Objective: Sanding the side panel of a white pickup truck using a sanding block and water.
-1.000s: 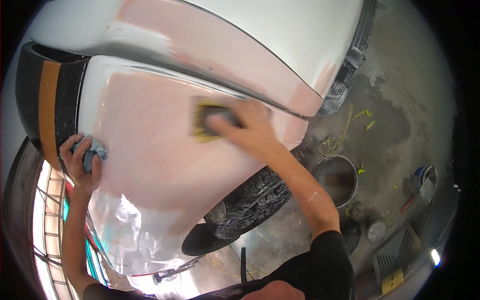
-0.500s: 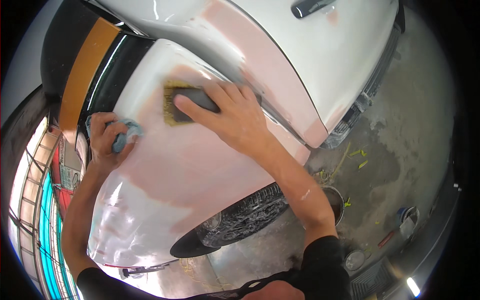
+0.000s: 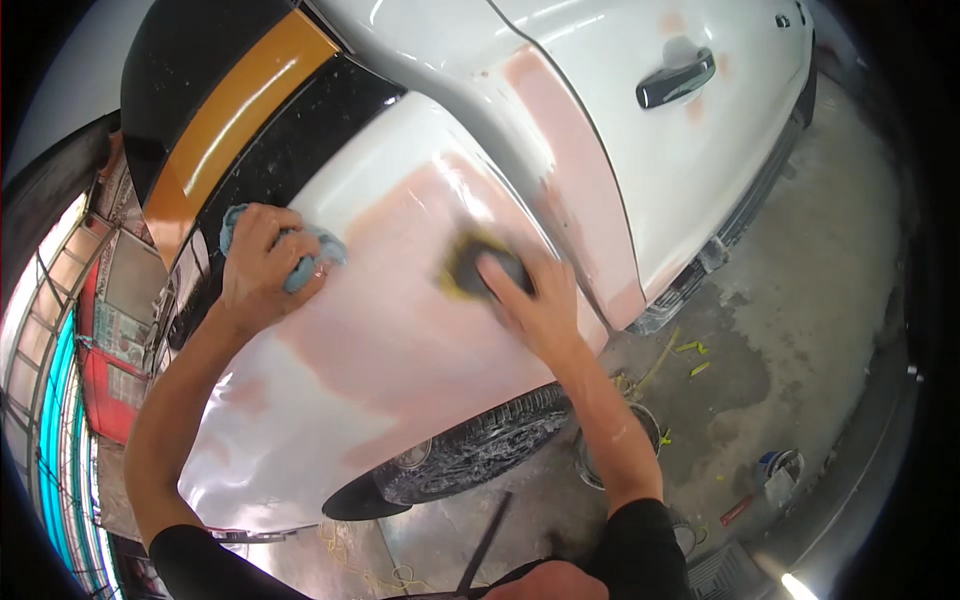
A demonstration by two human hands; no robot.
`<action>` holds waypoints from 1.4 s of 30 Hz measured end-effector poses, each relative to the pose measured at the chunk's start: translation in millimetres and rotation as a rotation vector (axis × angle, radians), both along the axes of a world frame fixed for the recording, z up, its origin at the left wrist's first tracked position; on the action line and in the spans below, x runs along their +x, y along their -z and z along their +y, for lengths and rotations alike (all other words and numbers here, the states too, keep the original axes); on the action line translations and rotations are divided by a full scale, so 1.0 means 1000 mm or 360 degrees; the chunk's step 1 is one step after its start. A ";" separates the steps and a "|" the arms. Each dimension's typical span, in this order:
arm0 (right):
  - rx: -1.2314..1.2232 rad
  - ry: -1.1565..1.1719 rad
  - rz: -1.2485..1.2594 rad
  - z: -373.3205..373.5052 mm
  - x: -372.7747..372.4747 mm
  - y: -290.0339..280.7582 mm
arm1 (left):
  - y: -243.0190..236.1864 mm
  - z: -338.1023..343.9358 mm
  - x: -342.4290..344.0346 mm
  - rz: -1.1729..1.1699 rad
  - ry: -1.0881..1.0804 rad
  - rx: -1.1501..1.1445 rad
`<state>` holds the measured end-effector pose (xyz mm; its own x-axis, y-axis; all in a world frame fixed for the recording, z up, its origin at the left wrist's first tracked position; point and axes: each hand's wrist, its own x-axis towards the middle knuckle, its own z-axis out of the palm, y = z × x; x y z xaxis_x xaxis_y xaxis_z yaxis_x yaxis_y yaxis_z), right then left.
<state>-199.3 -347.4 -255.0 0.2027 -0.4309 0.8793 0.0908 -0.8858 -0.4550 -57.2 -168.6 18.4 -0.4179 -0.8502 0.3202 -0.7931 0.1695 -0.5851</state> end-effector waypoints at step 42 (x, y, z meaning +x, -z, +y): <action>0.1575 0.0304 -0.0151 0.179 0.025 0.002 | 0.012 -0.012 -0.001 -0.0045 0.0029 -0.0117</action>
